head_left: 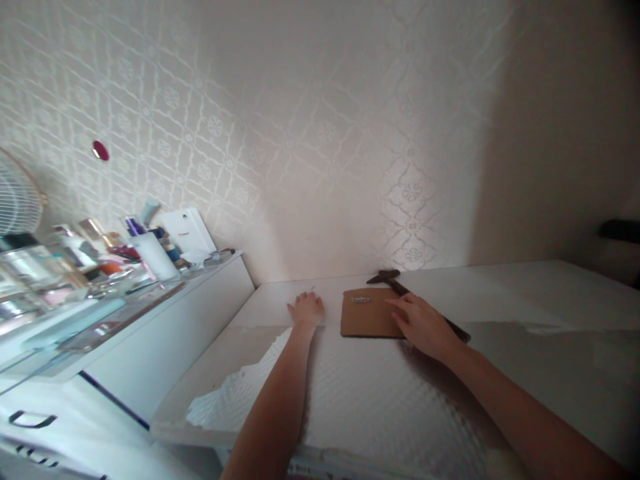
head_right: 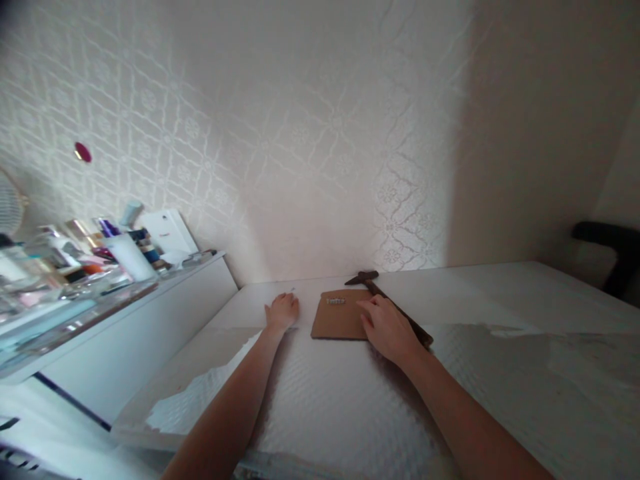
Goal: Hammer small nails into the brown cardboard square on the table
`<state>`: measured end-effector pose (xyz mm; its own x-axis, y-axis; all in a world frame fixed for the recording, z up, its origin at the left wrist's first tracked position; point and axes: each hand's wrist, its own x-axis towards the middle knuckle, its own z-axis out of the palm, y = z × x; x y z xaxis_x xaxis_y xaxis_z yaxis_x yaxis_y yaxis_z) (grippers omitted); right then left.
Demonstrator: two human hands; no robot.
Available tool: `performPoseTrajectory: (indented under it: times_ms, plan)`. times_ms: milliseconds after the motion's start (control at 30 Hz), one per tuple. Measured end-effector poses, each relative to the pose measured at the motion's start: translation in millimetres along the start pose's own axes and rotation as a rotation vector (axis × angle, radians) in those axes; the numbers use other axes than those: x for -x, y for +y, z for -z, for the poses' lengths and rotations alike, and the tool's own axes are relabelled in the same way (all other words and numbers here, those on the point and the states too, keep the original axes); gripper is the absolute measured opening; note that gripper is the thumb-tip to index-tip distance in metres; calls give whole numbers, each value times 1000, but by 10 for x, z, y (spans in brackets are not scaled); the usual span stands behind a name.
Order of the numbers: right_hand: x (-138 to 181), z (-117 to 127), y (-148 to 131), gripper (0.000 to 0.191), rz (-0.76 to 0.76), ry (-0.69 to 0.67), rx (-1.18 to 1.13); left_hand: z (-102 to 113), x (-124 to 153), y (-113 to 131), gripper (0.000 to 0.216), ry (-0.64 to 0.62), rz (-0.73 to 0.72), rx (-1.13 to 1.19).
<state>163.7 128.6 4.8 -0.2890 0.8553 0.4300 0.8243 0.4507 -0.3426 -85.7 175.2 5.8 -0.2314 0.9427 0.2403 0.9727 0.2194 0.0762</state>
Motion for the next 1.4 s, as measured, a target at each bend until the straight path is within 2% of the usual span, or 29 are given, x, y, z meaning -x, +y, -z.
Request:
performPoseTrajectory:
  times_ms: [300, 567, 800, 1100, 1400]
  plan:
    - [27, -58, -4, 34, 56, -76, -40, -133, -70, -34, 47, -18, -48, 26]
    - [33, -59, -13, 35, 40, -90, -49, -103, -52, -18, 49, -79, -63, 50]
    - [28, -74, -2, 33, 48, -94, -46, -95, -95, -20, 37, 20, -98, 24]
    - [26, -75, 5, 33, 57, -97, -53, 16, -100, 6, 28, 89, -31, 33]
    - [35, -75, -8, 35, 84, -57, 10, 31, -107, 21, 21, 165, -59, 179]
